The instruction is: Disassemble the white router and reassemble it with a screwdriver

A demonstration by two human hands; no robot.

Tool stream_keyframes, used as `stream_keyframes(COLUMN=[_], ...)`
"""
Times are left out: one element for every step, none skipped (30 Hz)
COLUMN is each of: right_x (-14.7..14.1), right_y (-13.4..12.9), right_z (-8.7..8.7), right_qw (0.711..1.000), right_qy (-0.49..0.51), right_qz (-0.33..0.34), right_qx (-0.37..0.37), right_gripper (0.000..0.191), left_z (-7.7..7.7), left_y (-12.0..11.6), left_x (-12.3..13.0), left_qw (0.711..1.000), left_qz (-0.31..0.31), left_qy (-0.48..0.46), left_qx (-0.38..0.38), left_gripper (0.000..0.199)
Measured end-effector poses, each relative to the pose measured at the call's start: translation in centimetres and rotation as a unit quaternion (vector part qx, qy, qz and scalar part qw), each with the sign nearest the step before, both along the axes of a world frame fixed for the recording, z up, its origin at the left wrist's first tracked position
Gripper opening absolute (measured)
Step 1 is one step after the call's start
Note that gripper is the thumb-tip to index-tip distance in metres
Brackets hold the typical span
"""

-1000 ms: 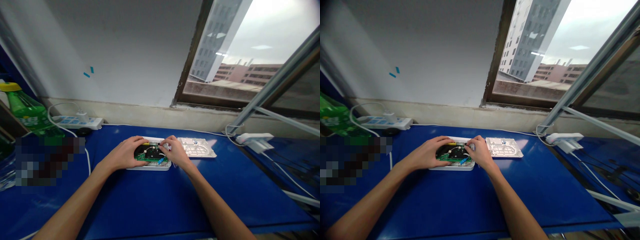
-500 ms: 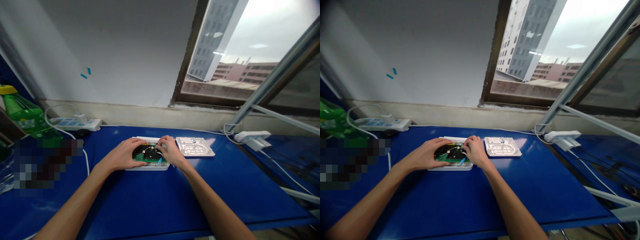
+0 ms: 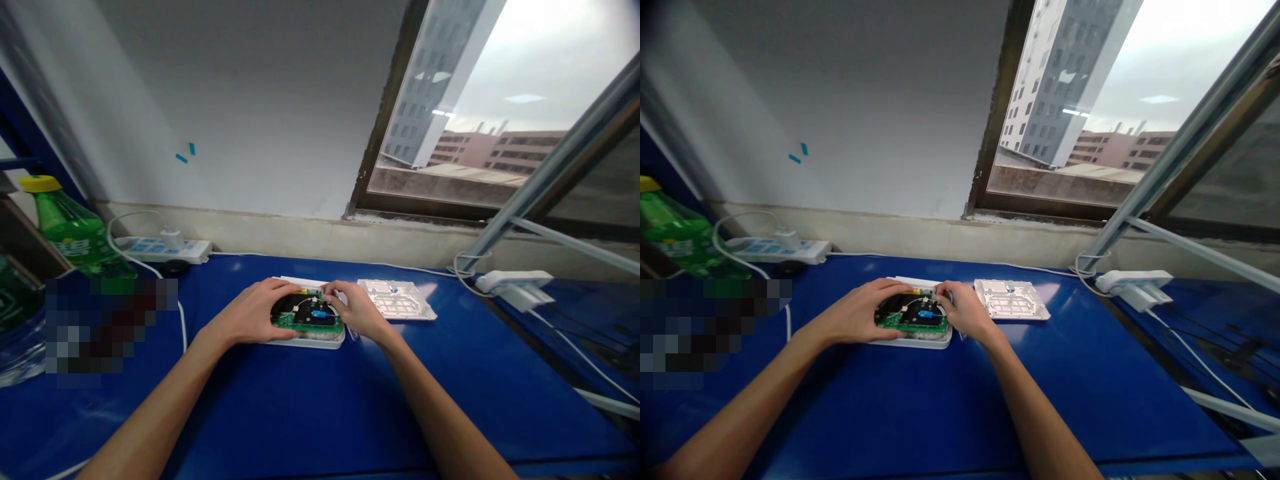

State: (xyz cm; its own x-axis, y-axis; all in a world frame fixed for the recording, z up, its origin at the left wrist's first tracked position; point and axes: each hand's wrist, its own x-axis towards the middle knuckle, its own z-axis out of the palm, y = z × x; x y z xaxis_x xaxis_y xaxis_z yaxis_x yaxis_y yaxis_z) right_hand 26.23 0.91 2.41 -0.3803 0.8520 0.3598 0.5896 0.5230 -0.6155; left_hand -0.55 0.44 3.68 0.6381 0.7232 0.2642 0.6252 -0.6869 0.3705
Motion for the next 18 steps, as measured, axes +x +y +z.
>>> stream_keyframes(right_x=[0.1, 0.2, 0.3, 0.3, 0.4, 0.5, 0.6, 0.6, 0.7, 0.8, 0.8, 0.9, 1.0, 1.0, 1.1, 1.1, 1.2, 1.2], right_y=[0.0, 0.0, 0.0, 0.0, 0.0, 0.0, -0.1, -0.2, -0.3, -0.3, -0.4, -0.5, -0.5, -0.6, -0.6, -0.6, -0.5, -0.5], right_z=[0.0, -0.1, -0.1, -0.1, 0.0, 0.0, 0.2, 0.3, 0.5, 0.6, 0.7, 0.8, 0.9, 1.0, 1.0, 1.0, 1.0, 0.9], right_qw=[1.000, 0.999, 0.999, 0.999, 0.999, 0.999, 0.999, 0.999, 0.999, 0.999, 0.999, 0.998, 0.997, 0.997, 0.997, 0.996, 0.996, 0.995], right_qy=[-0.008, -0.015, -0.021, -0.025, -0.026, -0.026, -0.022, -0.015, -0.005, 0.008, 0.020, 0.029, 0.036, 0.039, 0.042, 0.046, 0.053, 0.065], right_qz=[0.001, 0.001, 0.001, 0.002, 0.005, 0.010, 0.017, 0.026, 0.035, 0.042, 0.047, 0.051, 0.055, 0.058, 0.061, 0.063, 0.066, 0.068], right_qx=[0.018, 0.034, 0.044, 0.046, 0.041, 0.033, 0.025, 0.019, 0.016, 0.017, 0.019, 0.023, 0.027, 0.032, 0.035, 0.037, 0.035, 0.030], right_gripper=[0.010, 0.009, 0.008, 0.007, 0.007, 0.007, 0.008, 0.008, 0.008, 0.009, 0.009, 0.010, 0.010, 0.009, 0.007, 0.006, 0.006, 0.005], left_z=[0.0, 0.0, 0.0, 0.0, 0.0, 0.1, 0.1, 0.2, 0.2, 0.3, 0.3, 0.2, 0.2, 0.1, 0.0, -0.1, -0.1, -0.1], left_y=[0.0, 0.0, 0.0, -0.1, -0.1, -0.1, -0.1, -0.1, -0.1, 0.0, 0.0, 0.1, 0.1, 0.2, 0.2, 0.2, 0.1, 0.1], left_x=[0.0, 0.0, -0.1, -0.1, -0.2, -0.2, -0.3, -0.5, -0.6, -0.7, -0.9, -1.0, -1.1, -1.2, -1.2, -1.2, -1.1, -1.0], left_qw=[1.000, 1.000, 1.000, 1.000, 1.000, 1.000, 1.000, 0.999, 0.999, 0.998, 0.997, 0.996, 0.995, 0.995, 0.995, 0.995, 0.996, 0.996], left_qz=[0.000, -0.001, -0.003, -0.006, -0.010, -0.014, -0.019, -0.025, -0.031, -0.036, -0.042, -0.047, -0.051, -0.054, -0.056, -0.056, -0.055, -0.054], left_qy=[0.003, 0.006, 0.008, 0.008, 0.007, 0.004, -0.001, -0.006, -0.011, -0.016, -0.020, -0.022, -0.022, -0.022, -0.021, -0.020, -0.020, -0.021], left_qx=[-0.002, -0.004, -0.007, -0.010, -0.012, -0.016, -0.022, -0.031, -0.042, -0.055, -0.067, -0.077, -0.083, -0.085, -0.083, -0.077, -0.073, -0.069], left_gripper=[0.076, 0.077, 0.078, 0.079, 0.080, 0.081, 0.083, 0.086, 0.089, 0.093, 0.098, 0.103, 0.107, 0.110, 0.112, 0.112, 0.110, 0.109])
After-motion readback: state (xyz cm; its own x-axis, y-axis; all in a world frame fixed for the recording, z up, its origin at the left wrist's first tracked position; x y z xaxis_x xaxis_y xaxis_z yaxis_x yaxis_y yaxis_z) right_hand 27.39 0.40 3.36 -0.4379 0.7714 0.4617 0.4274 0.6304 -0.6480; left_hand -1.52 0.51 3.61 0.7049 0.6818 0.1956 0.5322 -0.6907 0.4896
